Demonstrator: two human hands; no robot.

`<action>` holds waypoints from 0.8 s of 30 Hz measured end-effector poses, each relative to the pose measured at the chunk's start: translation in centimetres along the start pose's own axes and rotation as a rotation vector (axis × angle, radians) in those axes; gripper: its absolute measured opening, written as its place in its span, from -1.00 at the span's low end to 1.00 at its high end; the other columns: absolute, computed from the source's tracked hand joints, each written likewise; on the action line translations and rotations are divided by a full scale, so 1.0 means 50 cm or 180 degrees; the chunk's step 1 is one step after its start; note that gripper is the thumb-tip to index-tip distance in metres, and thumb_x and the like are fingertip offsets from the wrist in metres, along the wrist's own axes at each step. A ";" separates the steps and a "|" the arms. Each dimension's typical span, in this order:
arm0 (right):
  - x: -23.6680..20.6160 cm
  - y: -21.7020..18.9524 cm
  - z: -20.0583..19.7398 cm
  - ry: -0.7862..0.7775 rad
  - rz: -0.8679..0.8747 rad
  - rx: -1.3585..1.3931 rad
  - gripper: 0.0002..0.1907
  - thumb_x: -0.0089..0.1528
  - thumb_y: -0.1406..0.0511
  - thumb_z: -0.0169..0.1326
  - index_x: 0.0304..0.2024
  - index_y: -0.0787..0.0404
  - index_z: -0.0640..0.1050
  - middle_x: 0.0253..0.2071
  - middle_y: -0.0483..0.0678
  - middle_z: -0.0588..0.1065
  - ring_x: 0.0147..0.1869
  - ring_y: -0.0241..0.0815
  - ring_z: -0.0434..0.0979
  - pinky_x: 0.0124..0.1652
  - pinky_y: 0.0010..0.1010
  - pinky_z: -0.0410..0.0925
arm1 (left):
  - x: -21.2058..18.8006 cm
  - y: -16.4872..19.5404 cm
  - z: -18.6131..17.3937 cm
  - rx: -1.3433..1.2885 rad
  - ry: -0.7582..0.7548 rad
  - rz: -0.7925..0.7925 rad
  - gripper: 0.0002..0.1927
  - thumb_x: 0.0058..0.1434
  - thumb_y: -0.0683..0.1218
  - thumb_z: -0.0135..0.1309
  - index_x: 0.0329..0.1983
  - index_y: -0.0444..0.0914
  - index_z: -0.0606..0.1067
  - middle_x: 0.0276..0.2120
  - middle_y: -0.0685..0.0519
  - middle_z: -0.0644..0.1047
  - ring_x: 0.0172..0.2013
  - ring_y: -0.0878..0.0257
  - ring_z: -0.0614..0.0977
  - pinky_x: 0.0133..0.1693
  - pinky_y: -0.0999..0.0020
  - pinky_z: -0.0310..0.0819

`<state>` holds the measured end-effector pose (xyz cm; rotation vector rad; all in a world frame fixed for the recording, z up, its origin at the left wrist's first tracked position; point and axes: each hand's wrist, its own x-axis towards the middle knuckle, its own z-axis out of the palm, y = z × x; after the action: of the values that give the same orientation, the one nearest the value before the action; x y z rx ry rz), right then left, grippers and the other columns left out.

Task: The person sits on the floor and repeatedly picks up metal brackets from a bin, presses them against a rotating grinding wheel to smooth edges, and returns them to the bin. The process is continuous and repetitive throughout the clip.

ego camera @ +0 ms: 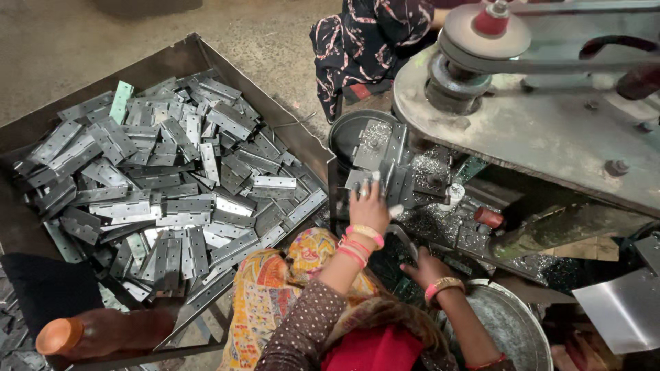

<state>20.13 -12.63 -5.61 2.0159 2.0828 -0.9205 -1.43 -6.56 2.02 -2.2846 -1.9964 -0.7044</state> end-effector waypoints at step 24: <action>-0.005 0.047 0.184 0.0760 0.0141 -0.0130 -0.48 0.29 0.00 0.04 0.13 0.20 0.38 -0.29 0.30 0.61 -0.16 0.39 0.62 -0.15 0.18 0.45 | 0.071 -0.052 0.005 -0.0115 -0.0285 0.0253 -0.74 0.24 -0.05 0.00 -0.19 -0.21 0.66 0.24 -0.01 0.51 0.23 0.06 0.50 0.26 -0.01 0.25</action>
<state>19.30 -17.40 -13.77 2.2377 2.1403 -0.6523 -3.53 -2.71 2.36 -2.4428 -1.9311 -0.6487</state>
